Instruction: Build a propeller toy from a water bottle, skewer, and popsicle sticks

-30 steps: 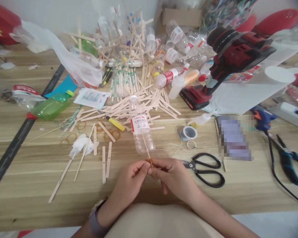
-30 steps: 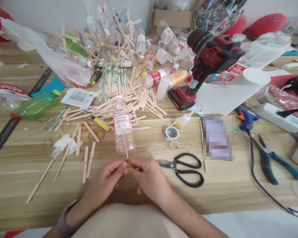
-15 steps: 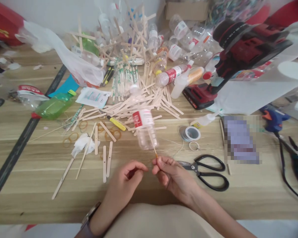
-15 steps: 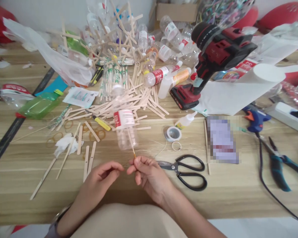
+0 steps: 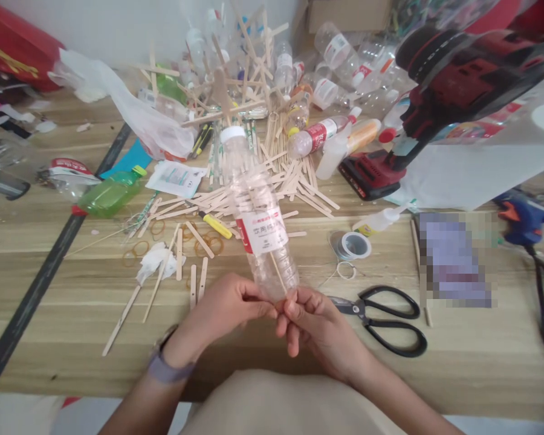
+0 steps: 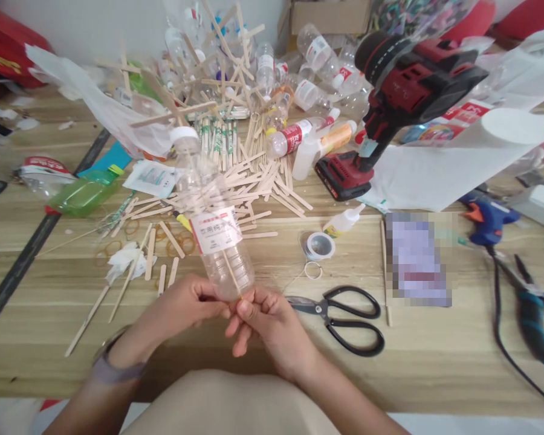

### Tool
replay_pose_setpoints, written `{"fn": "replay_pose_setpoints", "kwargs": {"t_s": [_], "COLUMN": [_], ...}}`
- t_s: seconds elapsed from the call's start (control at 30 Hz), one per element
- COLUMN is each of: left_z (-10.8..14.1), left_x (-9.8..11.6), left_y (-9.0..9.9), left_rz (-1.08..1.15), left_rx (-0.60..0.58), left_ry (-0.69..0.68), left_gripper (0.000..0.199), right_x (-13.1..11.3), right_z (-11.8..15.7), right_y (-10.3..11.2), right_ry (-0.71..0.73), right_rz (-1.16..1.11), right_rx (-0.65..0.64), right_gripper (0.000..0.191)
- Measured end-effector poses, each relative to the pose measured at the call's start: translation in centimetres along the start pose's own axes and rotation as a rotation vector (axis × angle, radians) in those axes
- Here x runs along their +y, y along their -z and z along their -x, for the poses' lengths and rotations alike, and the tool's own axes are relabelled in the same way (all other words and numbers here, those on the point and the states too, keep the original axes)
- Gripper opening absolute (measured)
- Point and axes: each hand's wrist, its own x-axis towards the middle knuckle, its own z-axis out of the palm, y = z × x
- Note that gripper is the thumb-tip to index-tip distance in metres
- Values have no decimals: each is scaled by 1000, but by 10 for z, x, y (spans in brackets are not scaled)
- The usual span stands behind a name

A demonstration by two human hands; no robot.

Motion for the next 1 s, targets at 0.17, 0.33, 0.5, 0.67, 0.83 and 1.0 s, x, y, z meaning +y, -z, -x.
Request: {"fn": "replay_pose_setpoints", "kwargs": {"t_s": [0.17,0.33,0.5,0.67,0.83,1.0], "left_z": [-9,-10,-13,-16,-13,-10], "left_x": [-10,-11,-8,-11,-13,-9], "left_y": [-9,-30,-37,-36,-36,-37], "left_rz": [353,512,725,825,839,961], "left_rx": [6,125,19,-86,-100,-105], "left_ry": [-49,-18,34,65,129,190], "left_gripper": [33,33,37,41,43,47], "right_x": [-1,0,2,0,0,-1], "right_z": [-3,-4,-6,-6,-5,-4], "right_y": [1,2,1,2,2,3], "right_ry": [29,2,-17,63,-14,-35], "right_rz": [-5,19,18,-34,29,-25], "right_rx": [12,48,40,84,113,179], "right_gripper": [38,39,45,39,39,35]}}
